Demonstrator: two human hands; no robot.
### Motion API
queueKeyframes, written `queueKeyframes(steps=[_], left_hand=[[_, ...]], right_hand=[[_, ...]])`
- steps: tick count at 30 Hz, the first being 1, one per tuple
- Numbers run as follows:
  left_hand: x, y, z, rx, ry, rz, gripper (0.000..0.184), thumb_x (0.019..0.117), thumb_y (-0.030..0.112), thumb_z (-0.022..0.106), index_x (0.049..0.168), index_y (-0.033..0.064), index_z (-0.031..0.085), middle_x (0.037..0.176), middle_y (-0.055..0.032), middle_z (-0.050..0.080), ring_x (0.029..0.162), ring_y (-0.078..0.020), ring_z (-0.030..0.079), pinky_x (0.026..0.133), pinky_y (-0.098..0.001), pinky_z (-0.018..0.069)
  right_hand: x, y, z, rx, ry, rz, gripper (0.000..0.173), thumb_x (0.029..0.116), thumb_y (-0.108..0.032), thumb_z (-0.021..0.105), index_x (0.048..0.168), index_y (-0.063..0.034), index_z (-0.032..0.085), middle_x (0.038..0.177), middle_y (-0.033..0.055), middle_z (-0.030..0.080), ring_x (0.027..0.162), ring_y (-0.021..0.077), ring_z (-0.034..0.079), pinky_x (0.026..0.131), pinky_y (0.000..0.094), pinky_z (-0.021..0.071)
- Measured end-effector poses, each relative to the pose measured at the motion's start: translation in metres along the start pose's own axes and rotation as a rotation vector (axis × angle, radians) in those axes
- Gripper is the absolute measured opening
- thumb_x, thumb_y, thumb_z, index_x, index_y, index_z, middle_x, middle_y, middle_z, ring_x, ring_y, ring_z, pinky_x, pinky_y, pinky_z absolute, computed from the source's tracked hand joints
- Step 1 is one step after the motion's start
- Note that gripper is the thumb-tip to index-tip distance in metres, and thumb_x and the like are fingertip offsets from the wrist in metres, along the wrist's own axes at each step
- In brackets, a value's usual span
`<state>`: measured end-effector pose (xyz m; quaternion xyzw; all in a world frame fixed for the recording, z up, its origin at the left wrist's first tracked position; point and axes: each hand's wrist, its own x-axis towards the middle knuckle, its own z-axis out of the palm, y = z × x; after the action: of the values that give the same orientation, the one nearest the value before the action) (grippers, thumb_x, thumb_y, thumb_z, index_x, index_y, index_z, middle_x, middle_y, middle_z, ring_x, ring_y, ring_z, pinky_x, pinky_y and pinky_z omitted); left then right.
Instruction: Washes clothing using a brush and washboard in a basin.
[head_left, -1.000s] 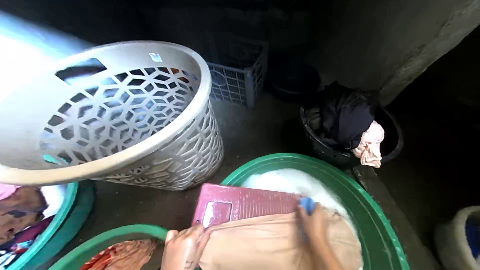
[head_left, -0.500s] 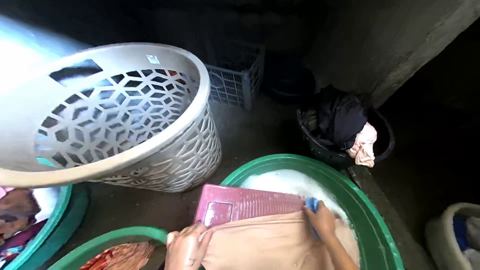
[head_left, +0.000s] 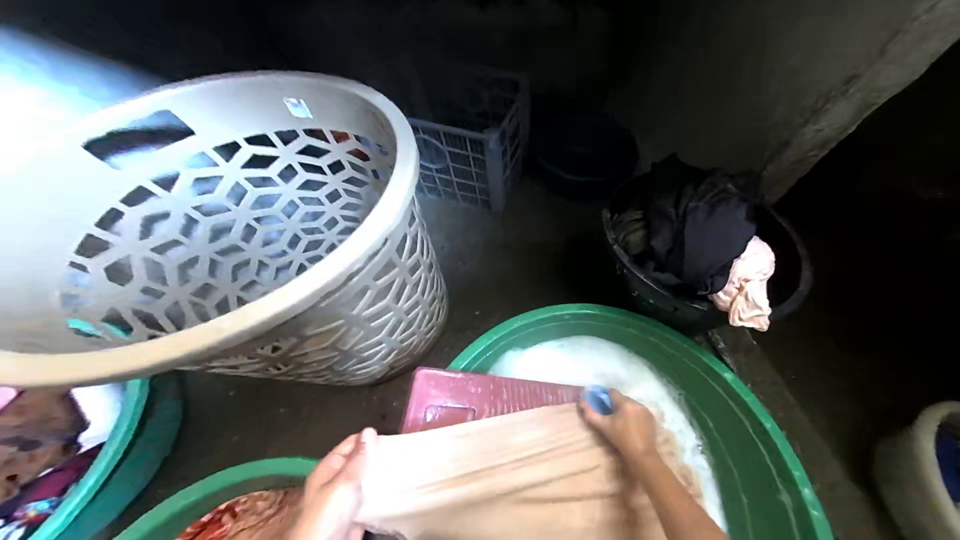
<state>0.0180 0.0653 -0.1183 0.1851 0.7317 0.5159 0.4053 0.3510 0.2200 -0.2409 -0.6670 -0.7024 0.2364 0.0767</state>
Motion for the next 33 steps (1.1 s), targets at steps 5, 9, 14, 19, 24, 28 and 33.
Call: queueKeyframes(steps=[5,9,14,19,24,28,33], left_hand=[[0.000,-0.021,0.027,0.198,-0.214,-0.025,0.027,0.1079,0.017,0.044,0.104,0.0011,0.064,0.086,-0.0006,0.066,0.079,-0.0070,0.064,0.077,-0.0303,0.0561],[-0.010,-0.024,0.014,-0.068,-0.162,-0.078,0.023,0.1036,0.007,0.036,0.108,0.0073,0.058,0.083,0.0059,0.070,0.076,-0.0043,0.069,0.071,-0.0270,0.0606],[-0.017,-0.005,-0.033,0.081,-0.101,-0.037,0.027,0.1091,0.016,0.038,0.094,0.0147,0.060,0.075,0.0108,0.069,0.069,-0.0016,0.067,0.067,-0.0250,0.0597],[-0.007,-0.021,0.007,0.269,-0.214,-0.070,0.024,0.1076,0.018,0.045,0.101,0.0019,0.062,0.082,0.0013,0.063,0.075,-0.0055,0.063,0.074,-0.0299,0.0558],[-0.018,-0.027,0.007,-0.019,-0.184,-0.141,0.027,0.1064,0.011,0.035,0.103,0.0081,0.062,0.081,0.0054,0.071,0.074,-0.0048,0.069,0.071,-0.0268,0.0601],[-0.021,-0.014,-0.028,0.019,-0.078,-0.158,0.029,0.1097,0.018,0.038,0.097,0.0120,0.063,0.077,0.0083,0.072,0.073,-0.0037,0.070,0.072,-0.0273,0.0611],[-0.005,-0.017,-0.011,0.101,-0.044,-0.072,0.025,0.1087,0.020,0.043,0.096,0.0073,0.061,0.077,0.0058,0.068,0.071,-0.0048,0.067,0.072,-0.0288,0.0600]], right_hand=[[-0.018,-0.090,-0.015,0.274,-0.085,-0.105,0.050,0.0862,-0.050,0.074,0.109,-0.0056,0.077,0.095,0.0129,0.076,0.092,0.0282,0.074,0.085,0.0528,0.0590],[-0.082,-0.193,0.034,0.536,0.112,-0.575,0.040,0.0761,-0.044,0.082,0.085,-0.0062,0.076,0.074,0.0074,0.073,0.067,0.0224,0.073,0.059,0.0469,0.0595],[-0.018,-0.007,-0.001,0.089,-0.077,0.117,0.056,0.0888,-0.055,0.069,0.114,-0.0061,0.075,0.100,0.0174,0.076,0.097,0.0369,0.073,0.087,0.0607,0.0560],[-0.019,-0.020,-0.017,0.210,-0.086,0.118,0.052,0.0895,-0.051,0.071,0.111,-0.0039,0.074,0.100,0.0166,0.075,0.097,0.0326,0.073,0.087,0.0557,0.0570],[-0.085,-0.176,0.028,0.455,-0.029,-0.721,0.039,0.0769,-0.047,0.082,0.087,-0.0099,0.075,0.075,0.0052,0.073,0.070,0.0201,0.072,0.061,0.0456,0.0592],[-0.025,-0.029,0.008,0.167,-0.069,-0.196,0.048,0.0830,-0.049,0.076,0.102,-0.0050,0.078,0.091,0.0145,0.077,0.088,0.0322,0.075,0.081,0.0581,0.0588],[0.008,0.029,-0.026,0.030,-0.178,0.183,0.059,0.0915,-0.059,0.064,0.117,-0.0070,0.073,0.107,0.0172,0.075,0.104,0.0355,0.071,0.091,0.0592,0.0542]])
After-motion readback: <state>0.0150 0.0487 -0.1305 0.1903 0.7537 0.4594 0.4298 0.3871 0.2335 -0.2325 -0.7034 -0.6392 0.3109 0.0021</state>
